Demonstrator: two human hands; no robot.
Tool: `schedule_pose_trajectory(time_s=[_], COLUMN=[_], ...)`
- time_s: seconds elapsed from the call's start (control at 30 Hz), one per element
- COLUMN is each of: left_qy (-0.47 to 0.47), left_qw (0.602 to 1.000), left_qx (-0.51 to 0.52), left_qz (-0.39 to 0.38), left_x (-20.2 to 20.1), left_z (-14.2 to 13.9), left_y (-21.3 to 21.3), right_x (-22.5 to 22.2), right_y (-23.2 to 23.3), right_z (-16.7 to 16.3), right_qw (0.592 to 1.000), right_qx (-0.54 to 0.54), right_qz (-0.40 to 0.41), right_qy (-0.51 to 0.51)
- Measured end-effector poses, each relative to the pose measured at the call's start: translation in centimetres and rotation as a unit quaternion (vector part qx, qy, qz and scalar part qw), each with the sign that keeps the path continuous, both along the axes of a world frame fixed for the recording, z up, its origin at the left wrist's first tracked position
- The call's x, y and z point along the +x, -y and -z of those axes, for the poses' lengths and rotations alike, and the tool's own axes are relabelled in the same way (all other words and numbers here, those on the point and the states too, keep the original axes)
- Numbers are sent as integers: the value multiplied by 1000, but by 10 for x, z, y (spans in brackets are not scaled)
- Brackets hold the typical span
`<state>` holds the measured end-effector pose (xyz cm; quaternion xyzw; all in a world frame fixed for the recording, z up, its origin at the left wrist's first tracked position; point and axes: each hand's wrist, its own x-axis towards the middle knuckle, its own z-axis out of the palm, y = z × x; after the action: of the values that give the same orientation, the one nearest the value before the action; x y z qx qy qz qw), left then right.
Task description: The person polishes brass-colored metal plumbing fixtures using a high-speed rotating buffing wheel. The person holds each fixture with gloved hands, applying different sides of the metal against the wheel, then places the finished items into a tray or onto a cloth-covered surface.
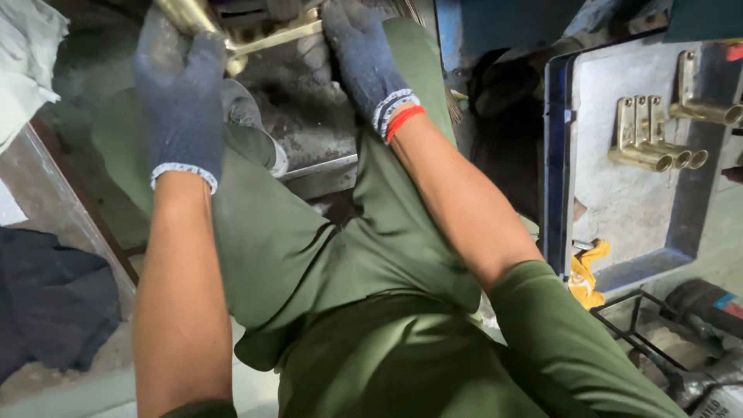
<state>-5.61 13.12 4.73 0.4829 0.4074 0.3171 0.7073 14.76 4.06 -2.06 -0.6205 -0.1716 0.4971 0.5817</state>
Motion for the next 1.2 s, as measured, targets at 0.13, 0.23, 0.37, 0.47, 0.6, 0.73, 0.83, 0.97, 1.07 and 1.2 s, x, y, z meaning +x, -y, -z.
schedule_pose_trajectory(time_s=[0.13, 0.23, 0.37, 0.47, 0.6, 0.73, 0.83, 0.97, 1.07, 1.2], left_qy=[-10, -41, 13, 22, -53, -69, -58, -32, -44, -51], left_qw=[1000, 991, 999, 1000, 996, 997, 998, 999, 999, 998], left_qx=[22, 122, 25, -2, 72, 37, 13, -14, 0, 40], left_qz=[14, 16, 42, 13, 17, 2, 8, 1, 13, 19], left_x=[2, 20, 40, 38, 16, 10, 24, 44, 45, 26], left_z=[1, 15, 24, 18, 7, 7, 11, 17, 21, 22], left_y=[-8, -6, -4, -8, -15, -18, -17, -11, -11, -15], right_x=[-1, 10, 24, 19, -1, -11, -2, 19, 23, 7], right_y=[-6, 3, 12, 10, -6, -16, -10, 7, 9, -1], right_z=[3, 0, -5, -3, 7, 13, 10, 1, 2, 7], right_qw=[999, 999, 998, 999, 998, 997, 995, 999, 999, 999], right_qx=[37, 5, -34, -37, 22, 16, -1, -21, -22, -28], right_qz=[-8, 26, 51, 28, 10, 0, 40, 35, 26, 29], right_qy=[-32, -46, -17, 2, -50, -71, -89, -29, -29, -18])
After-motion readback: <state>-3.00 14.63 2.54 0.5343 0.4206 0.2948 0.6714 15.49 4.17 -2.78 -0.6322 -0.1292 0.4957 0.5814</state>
